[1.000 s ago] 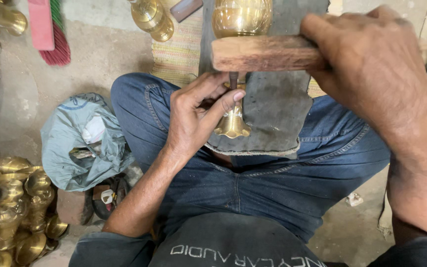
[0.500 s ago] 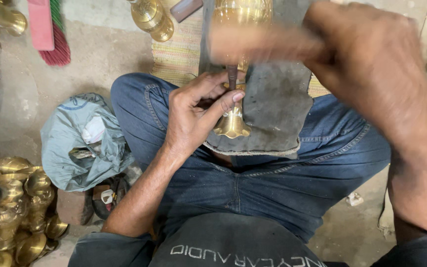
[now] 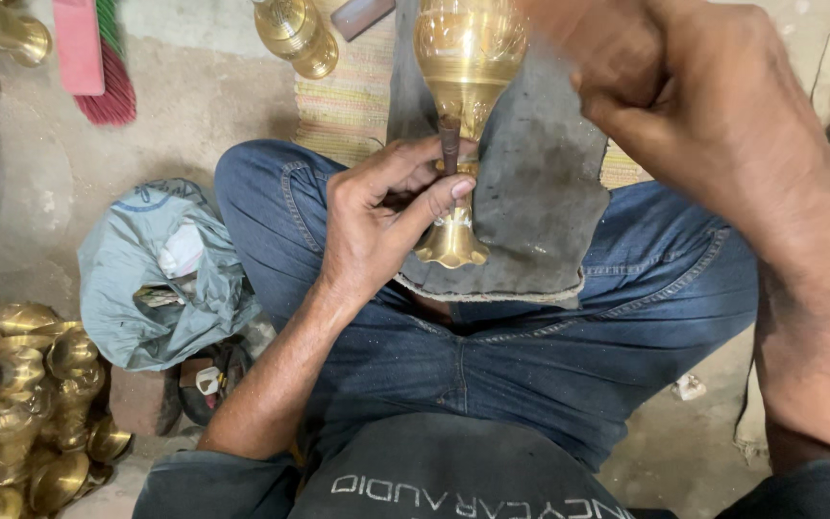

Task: The person sits cross-legged on the floor holding a brass vase on a pad on their lap. They hold a small punch against the vase's stem with one hand and strike it with a wooden mallet in the other hand, repeatedly repositioning the punch to work the surface of the brass vase.

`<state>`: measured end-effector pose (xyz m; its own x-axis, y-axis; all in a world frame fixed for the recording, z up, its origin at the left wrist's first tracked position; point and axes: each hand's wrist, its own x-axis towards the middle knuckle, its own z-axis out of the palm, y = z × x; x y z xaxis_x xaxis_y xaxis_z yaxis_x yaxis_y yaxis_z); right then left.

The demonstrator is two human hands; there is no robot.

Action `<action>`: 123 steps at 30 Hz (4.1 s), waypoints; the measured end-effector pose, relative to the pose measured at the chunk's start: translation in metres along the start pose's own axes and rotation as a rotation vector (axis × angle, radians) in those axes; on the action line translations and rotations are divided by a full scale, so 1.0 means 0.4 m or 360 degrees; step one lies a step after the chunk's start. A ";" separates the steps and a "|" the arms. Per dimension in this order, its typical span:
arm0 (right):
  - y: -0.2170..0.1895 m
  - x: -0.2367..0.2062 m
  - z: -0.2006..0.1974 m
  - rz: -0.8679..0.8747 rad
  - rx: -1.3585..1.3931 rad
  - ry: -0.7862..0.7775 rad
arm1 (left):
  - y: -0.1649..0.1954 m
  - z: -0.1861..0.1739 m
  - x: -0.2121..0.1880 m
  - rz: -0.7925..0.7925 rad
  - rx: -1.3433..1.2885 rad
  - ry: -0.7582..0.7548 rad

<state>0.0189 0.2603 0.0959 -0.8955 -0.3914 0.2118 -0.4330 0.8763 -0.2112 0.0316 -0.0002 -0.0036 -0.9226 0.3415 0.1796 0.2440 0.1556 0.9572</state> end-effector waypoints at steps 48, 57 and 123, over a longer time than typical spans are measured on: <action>-0.009 0.000 -0.004 0.0160 0.0146 -0.0125 | -0.033 -0.011 0.004 -0.0004 -0.0293 -0.0120; -0.001 0.004 0.002 -0.0104 -0.0405 -0.0119 | -0.028 -0.008 0.006 -0.0140 -0.0219 -0.0114; -0.222 -0.201 0.237 0.0362 0.0422 -0.0038 | -0.061 0.011 -0.033 -0.0031 -0.0390 0.0470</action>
<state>0.1197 0.1872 0.0071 -0.9730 -0.2035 0.1088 -0.2306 0.8398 -0.4916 0.0390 -0.0046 -0.0304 -0.9814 0.0534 0.1843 0.1798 -0.0789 0.9805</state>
